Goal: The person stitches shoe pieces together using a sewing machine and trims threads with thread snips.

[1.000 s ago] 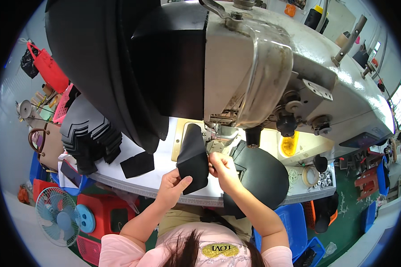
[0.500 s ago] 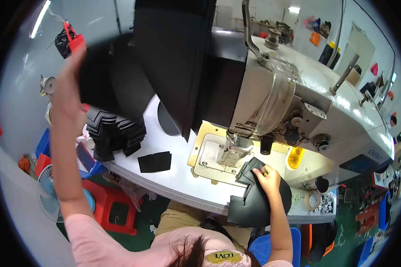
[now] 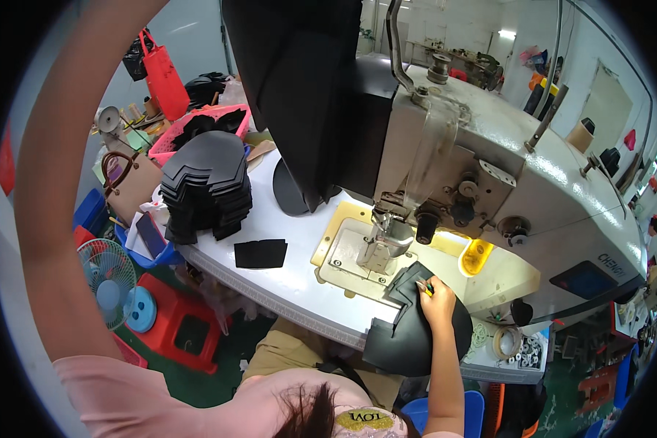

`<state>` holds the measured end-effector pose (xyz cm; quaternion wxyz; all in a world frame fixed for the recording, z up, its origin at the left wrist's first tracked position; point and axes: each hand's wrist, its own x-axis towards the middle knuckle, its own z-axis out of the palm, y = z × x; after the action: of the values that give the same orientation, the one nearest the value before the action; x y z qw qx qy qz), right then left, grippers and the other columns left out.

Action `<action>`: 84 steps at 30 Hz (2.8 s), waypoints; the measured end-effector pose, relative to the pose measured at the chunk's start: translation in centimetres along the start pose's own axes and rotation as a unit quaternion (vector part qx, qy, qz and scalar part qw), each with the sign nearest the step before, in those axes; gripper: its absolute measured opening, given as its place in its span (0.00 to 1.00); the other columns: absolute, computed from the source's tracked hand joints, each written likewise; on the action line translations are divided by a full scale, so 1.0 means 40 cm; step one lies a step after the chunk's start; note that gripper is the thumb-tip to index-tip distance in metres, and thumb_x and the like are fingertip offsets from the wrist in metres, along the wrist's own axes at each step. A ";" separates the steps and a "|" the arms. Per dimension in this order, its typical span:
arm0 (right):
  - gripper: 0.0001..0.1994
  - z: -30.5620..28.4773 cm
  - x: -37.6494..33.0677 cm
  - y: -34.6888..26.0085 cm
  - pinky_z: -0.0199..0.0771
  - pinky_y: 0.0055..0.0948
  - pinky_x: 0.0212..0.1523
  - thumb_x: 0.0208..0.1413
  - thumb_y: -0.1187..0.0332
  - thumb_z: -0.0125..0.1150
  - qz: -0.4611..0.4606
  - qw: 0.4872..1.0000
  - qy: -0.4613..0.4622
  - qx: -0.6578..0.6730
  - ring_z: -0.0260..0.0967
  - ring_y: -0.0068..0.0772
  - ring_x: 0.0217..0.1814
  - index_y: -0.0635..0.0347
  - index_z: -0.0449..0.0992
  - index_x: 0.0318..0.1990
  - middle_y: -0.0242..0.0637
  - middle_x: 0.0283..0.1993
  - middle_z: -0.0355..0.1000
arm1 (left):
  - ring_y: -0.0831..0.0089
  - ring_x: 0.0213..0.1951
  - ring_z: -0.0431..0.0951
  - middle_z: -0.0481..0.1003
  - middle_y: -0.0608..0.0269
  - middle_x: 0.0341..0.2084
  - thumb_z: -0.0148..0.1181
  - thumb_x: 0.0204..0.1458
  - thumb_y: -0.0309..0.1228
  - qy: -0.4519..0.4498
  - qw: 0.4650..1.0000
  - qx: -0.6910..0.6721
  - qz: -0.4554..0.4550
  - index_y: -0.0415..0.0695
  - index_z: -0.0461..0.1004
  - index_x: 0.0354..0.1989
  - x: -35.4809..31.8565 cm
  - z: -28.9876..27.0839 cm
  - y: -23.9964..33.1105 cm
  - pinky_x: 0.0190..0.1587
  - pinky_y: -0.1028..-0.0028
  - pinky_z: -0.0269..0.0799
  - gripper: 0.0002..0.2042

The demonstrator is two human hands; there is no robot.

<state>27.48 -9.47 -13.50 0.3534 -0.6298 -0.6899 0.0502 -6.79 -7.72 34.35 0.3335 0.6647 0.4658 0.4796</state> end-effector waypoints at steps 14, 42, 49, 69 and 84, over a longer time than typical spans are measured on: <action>0.08 -0.011 -0.008 -0.001 0.67 0.41 0.34 0.40 0.70 0.65 0.006 0.998 -0.011 0.068 0.68 0.50 0.34 0.55 0.72 0.29 0.43 0.33 0.68 | 0.71 0.36 0.75 0.75 0.56 0.34 0.48 0.55 0.31 0.254 0.966 0.058 0.005 0.35 0.68 0.41 -0.060 0.005 -0.059 0.43 0.73 0.71 0.12; 0.03 -0.021 -0.029 0.048 0.52 0.14 0.18 0.52 0.74 0.56 0.279 0.835 0.203 0.429 0.54 0.13 0.18 0.59 0.72 0.27 0.24 0.20 0.64 | 0.56 0.41 0.63 0.65 0.53 0.34 0.55 0.47 0.33 0.064 0.908 0.411 0.046 0.39 0.71 0.39 -0.423 0.187 -1.214 0.44 0.60 0.58 0.13; 0.08 0.003 -0.155 -0.378 0.70 0.29 0.36 0.47 0.78 0.54 0.152 0.929 -0.245 0.230 0.71 0.35 0.34 0.61 0.74 0.36 0.40 0.31 0.71 | 0.55 0.40 0.65 0.66 0.53 0.34 0.52 0.47 0.24 0.036 0.925 0.375 0.037 0.38 0.70 0.39 -0.429 0.177 -1.208 0.45 0.61 0.59 0.10; 0.12 0.040 -0.060 -0.099 0.71 0.38 0.31 0.41 0.78 0.57 0.105 0.960 0.163 -0.200 0.70 0.42 0.32 0.60 0.72 0.37 0.37 0.35 0.66 | 0.53 0.38 0.64 0.66 0.51 0.33 0.49 0.46 0.19 0.117 0.965 0.226 0.060 0.36 0.65 0.33 -0.441 0.163 -1.222 0.44 0.60 0.59 0.05; 0.09 0.030 -0.068 -0.069 0.69 0.39 0.30 0.40 0.79 0.57 0.108 0.968 0.167 -0.150 0.68 0.47 0.32 0.60 0.68 0.31 0.41 0.33 0.65 | 0.57 0.30 0.60 0.63 0.51 0.27 0.44 0.51 0.25 0.250 0.929 0.176 0.210 0.34 0.65 0.35 -0.468 0.146 -1.205 0.38 0.63 0.57 0.07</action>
<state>24.41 -12.03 -14.14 0.3575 -0.7459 -0.5485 -0.1224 -17.68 -8.73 -16.51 -0.0243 0.6538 0.4611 0.5994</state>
